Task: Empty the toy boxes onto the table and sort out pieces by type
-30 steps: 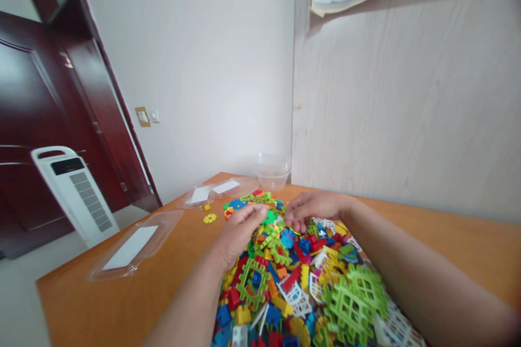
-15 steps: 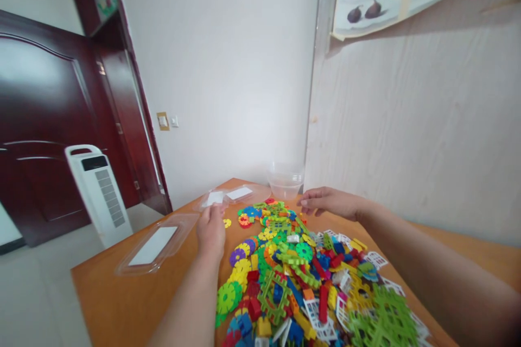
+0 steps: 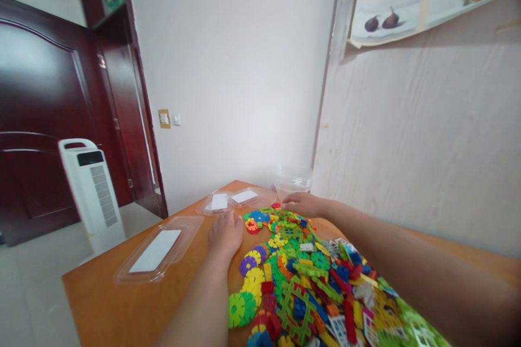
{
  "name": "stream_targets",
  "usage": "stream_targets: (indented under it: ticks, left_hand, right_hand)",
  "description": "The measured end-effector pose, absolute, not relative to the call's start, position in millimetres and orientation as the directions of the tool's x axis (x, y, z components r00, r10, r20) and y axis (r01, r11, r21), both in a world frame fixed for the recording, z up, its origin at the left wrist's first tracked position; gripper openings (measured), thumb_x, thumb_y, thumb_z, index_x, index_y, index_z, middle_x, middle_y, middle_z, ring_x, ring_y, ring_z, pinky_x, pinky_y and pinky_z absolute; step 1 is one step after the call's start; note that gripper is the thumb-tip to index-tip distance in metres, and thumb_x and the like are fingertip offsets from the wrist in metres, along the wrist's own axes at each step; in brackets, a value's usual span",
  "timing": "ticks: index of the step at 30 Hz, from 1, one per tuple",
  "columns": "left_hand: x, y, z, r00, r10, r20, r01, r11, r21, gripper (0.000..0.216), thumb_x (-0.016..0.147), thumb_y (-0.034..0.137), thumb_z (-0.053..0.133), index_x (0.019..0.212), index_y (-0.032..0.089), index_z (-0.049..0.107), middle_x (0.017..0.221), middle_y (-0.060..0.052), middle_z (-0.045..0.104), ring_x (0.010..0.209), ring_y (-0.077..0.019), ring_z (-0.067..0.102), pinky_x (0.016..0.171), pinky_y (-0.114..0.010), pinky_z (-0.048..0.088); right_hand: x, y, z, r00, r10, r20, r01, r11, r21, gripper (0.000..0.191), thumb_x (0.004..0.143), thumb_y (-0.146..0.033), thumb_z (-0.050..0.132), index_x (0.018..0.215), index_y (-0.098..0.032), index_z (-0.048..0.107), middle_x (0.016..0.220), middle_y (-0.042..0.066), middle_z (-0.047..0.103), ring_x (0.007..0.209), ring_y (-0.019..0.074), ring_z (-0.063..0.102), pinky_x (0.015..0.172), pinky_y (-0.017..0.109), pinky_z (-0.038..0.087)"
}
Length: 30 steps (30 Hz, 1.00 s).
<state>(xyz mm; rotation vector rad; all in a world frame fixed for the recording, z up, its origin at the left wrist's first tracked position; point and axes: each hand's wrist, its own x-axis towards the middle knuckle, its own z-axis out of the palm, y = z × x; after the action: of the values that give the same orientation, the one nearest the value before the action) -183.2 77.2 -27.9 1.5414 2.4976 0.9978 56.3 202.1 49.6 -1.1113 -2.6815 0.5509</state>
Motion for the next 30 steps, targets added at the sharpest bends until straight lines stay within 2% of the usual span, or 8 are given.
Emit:
stream_targets:
  ticks: [7, 11, 14, 18, 20, 23, 26, 30]
  left_hand:
    - [-176, 72, -24, -0.474, 0.858, 0.200, 0.819, 0.345, 0.459, 0.063, 0.092, 0.044, 0.034, 0.150, 0.019, 0.034, 0.156, -0.013, 0.036, 0.140, -0.0358, 0.035, 0.111, -0.055, 0.030]
    - [-174, 71, -24, -0.479, 0.853, 0.208, 0.819, 0.349, 0.456, 0.058, 0.091, 0.043, 0.035, 0.141, 0.016, 0.046, 0.149, -0.016, 0.045, 0.135, -0.0372, 0.041, 0.108, -0.055, 0.031]
    - [-173, 73, -26, -0.474, 0.835, 0.279, 0.813, 0.294, 0.503, 0.046, 0.091, 0.040, 0.037, 0.123, 0.016, 0.059, 0.136, -0.019, 0.057, 0.125, -0.0380, 0.050, 0.101, -0.054, 0.036]
    - [-170, 77, -29, -0.404, 0.851, 0.335, 0.801, 0.153, 0.578, 0.034, 0.092, 0.039, 0.037, 0.098, 0.021, 0.065, 0.113, -0.013, 0.068, 0.108, -0.0300, 0.061, 0.091, -0.042, 0.043]
    - [-167, 79, -30, -0.368, 0.863, 0.346, 0.784, 0.088, 0.614, 0.035, 0.093, 0.043, 0.037, 0.091, 0.023, 0.066, 0.102, -0.008, 0.071, 0.098, -0.0244, 0.064, 0.083, -0.034, 0.045]
    - [-163, 83, -33, -0.337, 0.872, 0.356, 0.739, 0.011, 0.674, 0.043, 0.095, 0.050, 0.033, 0.084, 0.023, 0.064, 0.085, -0.003, 0.072, 0.084, -0.0185, 0.066, 0.072, -0.026, 0.046]
    - [-161, 86, -33, -0.348, 0.865, 0.362, 0.704, -0.014, 0.710, 0.049, 0.097, 0.051, 0.025, 0.083, 0.023, 0.063, 0.078, -0.002, 0.071, 0.078, -0.0167, 0.067, 0.068, -0.025, 0.046]
    - [-164, 85, -28, -0.404, 0.842, 0.358, 0.709, 0.041, 0.704, 0.049, 0.097, 0.050, 0.023, 0.091, 0.023, 0.063, 0.098, -0.007, 0.073, 0.098, -0.0227, 0.066, 0.082, -0.032, 0.047]
  right_hand:
    - [11, 226, 28, -0.714, 0.697, -0.070, 0.686, 0.676, -0.269, 0.061, 0.087, -0.061, 0.049, 0.123, -0.016, 0.068, 0.131, 0.015, 0.063, 0.121, 0.0319, 0.057, 0.104, 0.039, 0.041]
    - [10, 222, 23, -0.715, 0.688, -0.124, 0.694, 0.678, -0.244, 0.066, 0.087, -0.068, 0.044, 0.126, -0.019, 0.066, 0.130, 0.013, 0.064, 0.119, 0.0300, 0.060, 0.102, 0.038, 0.043]
    - [17, 212, 28, -0.712, 0.689, -0.136, 0.699, 0.676, -0.236, 0.069, 0.087, -0.070, 0.040, 0.121, -0.017, 0.068, 0.126, 0.016, 0.066, 0.115, 0.0324, 0.061, 0.098, 0.041, 0.044]
    - [34, 194, 45, -0.730, 0.669, -0.142, 0.680, 0.690, -0.248, 0.071, 0.086, -0.075, 0.037, 0.111, -0.018, 0.072, 0.120, 0.015, 0.068, 0.109, 0.0310, 0.062, 0.094, 0.039, 0.046]
    - [44, 187, 55, -0.744, 0.647, -0.164, 0.663, 0.686, -0.300, 0.071, 0.084, -0.077, 0.038, 0.101, -0.019, 0.074, 0.113, 0.012, 0.071, 0.101, 0.0284, 0.064, 0.088, 0.036, 0.047]
    - [54, 183, 70, -0.770, 0.611, -0.183, 0.616, 0.636, -0.465, 0.071, 0.083, -0.079, 0.037, 0.088, -0.018, 0.074, 0.090, 0.010, 0.076, 0.089, 0.0247, 0.065, 0.084, 0.034, 0.047]
    - [52, 189, 74, -0.752, 0.654, -0.081, 0.592, 0.616, -0.521, 0.073, 0.086, -0.077, 0.032, 0.090, -0.017, 0.073, 0.074, 0.008, 0.075, 0.080, 0.0223, 0.065, 0.082, 0.033, 0.047]
    - [27, 201, 64, -0.737, 0.675, 0.031, 0.600, 0.676, -0.428, 0.062, 0.092, -0.065, 0.036, 0.104, -0.017, 0.072, 0.104, 0.011, 0.075, 0.093, 0.0236, 0.066, 0.085, 0.033, 0.048]
